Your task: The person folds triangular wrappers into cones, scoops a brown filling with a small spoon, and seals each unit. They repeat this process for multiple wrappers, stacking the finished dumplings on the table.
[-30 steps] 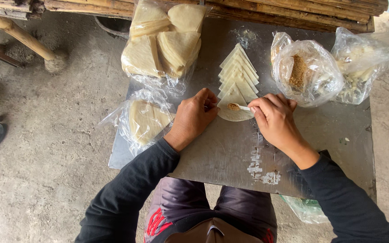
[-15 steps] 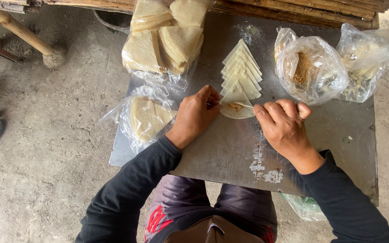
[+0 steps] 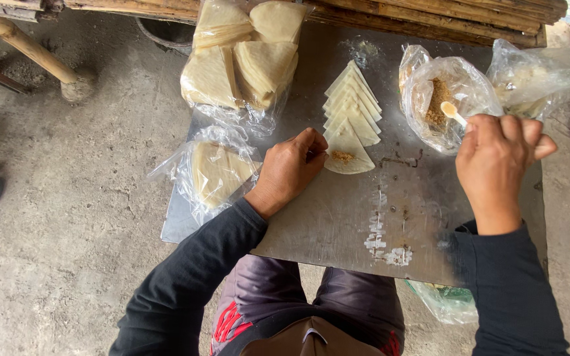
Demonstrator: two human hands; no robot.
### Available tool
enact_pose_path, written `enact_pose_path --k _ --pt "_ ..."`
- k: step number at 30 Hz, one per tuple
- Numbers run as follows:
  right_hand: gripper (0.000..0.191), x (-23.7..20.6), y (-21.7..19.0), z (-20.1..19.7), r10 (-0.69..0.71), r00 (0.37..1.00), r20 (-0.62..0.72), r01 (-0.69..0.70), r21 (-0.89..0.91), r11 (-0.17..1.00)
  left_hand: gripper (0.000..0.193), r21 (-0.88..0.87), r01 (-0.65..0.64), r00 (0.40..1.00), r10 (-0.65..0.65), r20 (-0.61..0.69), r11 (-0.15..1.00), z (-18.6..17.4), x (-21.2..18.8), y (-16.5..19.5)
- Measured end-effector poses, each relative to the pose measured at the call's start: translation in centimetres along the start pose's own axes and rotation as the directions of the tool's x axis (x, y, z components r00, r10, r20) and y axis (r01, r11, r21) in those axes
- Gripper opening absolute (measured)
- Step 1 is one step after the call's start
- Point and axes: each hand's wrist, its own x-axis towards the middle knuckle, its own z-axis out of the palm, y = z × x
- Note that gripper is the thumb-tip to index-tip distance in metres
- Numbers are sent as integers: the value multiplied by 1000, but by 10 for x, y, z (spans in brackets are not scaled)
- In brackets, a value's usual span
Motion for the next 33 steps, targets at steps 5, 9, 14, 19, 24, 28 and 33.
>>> enact_pose_path --k 5,9,14,19,24,28,33 --pt "16 12 -16 -6 -62 995 -77 63 15 998 15 -6 -51 998 51 20 999 0 0 2" --pt "22 18 -54 -17 -247 969 -2 224 429 875 16 -74 -132 989 136 54 989 0 2 2" --pt "23 12 -97 -24 -376 922 96 221 668 711 13 -36 -146 987 148 70 989 0 -1 5" --pt "18 20 -103 -31 -365 928 75 226 665 712 14 -52 -193 978 196 67 980 -1 0 6" --pt "19 18 -105 -42 -350 935 54 240 630 739 13 -55 -213 975 216 54 976 3 0 2" --pt "22 18 -111 -41 -285 956 71 142 737 661 16 -16 -226 970 226 85 974 6 1 -2" --pt "21 22 -121 -39 -179 978 111 -3 857 516 20 -3 -219 972 218 89 976 13 5 -2"
